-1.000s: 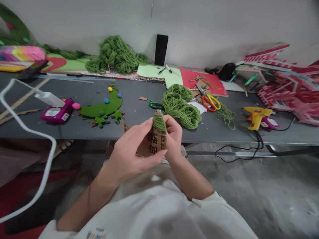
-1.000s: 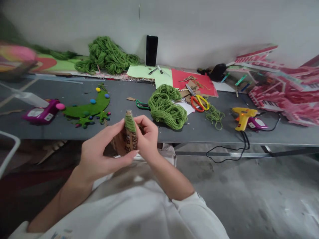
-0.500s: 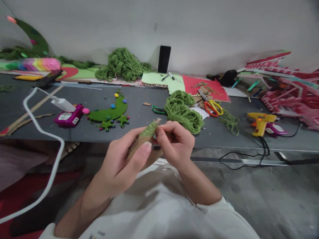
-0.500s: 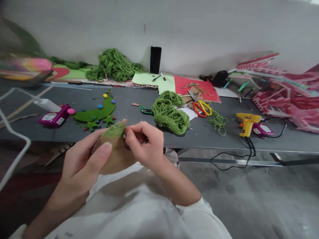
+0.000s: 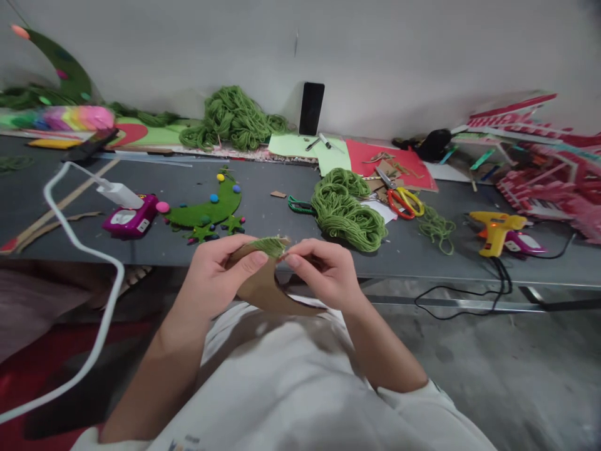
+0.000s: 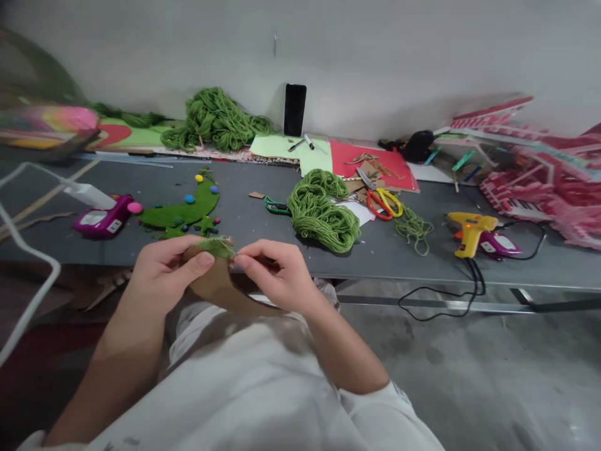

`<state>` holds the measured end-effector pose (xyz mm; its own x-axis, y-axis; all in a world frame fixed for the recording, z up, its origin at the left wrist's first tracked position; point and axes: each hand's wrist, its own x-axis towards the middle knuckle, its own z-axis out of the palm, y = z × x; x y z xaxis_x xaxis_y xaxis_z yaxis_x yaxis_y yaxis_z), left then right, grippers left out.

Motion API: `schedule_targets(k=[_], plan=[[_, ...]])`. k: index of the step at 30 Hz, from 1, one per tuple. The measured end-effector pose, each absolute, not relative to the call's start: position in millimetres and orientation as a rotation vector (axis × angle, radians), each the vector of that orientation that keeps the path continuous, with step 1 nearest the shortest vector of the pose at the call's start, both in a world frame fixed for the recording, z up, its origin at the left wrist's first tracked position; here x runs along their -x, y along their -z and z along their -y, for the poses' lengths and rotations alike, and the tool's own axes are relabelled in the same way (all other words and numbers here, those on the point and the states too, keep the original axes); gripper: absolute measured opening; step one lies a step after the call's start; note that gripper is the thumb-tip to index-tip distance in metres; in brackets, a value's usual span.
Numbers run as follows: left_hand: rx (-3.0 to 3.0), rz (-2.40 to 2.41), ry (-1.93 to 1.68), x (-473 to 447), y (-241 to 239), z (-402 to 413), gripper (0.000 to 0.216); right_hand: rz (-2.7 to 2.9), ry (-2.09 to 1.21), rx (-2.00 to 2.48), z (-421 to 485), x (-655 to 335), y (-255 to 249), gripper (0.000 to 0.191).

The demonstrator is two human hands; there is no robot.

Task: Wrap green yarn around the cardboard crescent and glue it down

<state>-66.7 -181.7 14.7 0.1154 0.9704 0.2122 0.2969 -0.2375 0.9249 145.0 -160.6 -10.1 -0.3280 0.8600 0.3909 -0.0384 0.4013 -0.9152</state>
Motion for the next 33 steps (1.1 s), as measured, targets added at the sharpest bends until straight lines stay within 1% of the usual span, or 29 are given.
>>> schedule_targets(k=[4,7,11,15,20,23,27,31,33], plan=[[-1.773,-1.075,-1.022,73,-18,182,0.026,1.693,-1.454,0.592,146,-158,15,0.028],[-1.882,-1.069,-0.964,74,-22,182,0.029,1.842,-1.531,0.559,134,-168,7,0.029],[-2.031,-1.083,-0.864,72,-28,181,0.027,2.142,-1.406,0.503,118,-179,-20,0.024],[-2.234,-1.195,-0.769,65,-35,186,0.028,2.425,-1.17,0.491,110,-183,-52,0.019],[-2.497,-1.346,-0.733,57,-41,197,0.027,2.505,-0.919,0.666,120,-183,-73,0.02],[-2.6,-1.385,-0.726,54,-42,201,0.024,2.409,-0.913,0.783,130,-185,-75,0.024],[-2.641,-1.471,-0.743,52,-42,202,0.022,2.339,-0.926,0.835,139,-188,-71,0.023],[-2.617,-1.539,-0.764,54,-37,198,0.019,2.281,-0.988,0.874,152,-185,-58,0.022],[-2.606,-1.543,-0.815,56,-32,195,0.018,2.213,-0.965,0.915,160,-182,-48,0.021]])
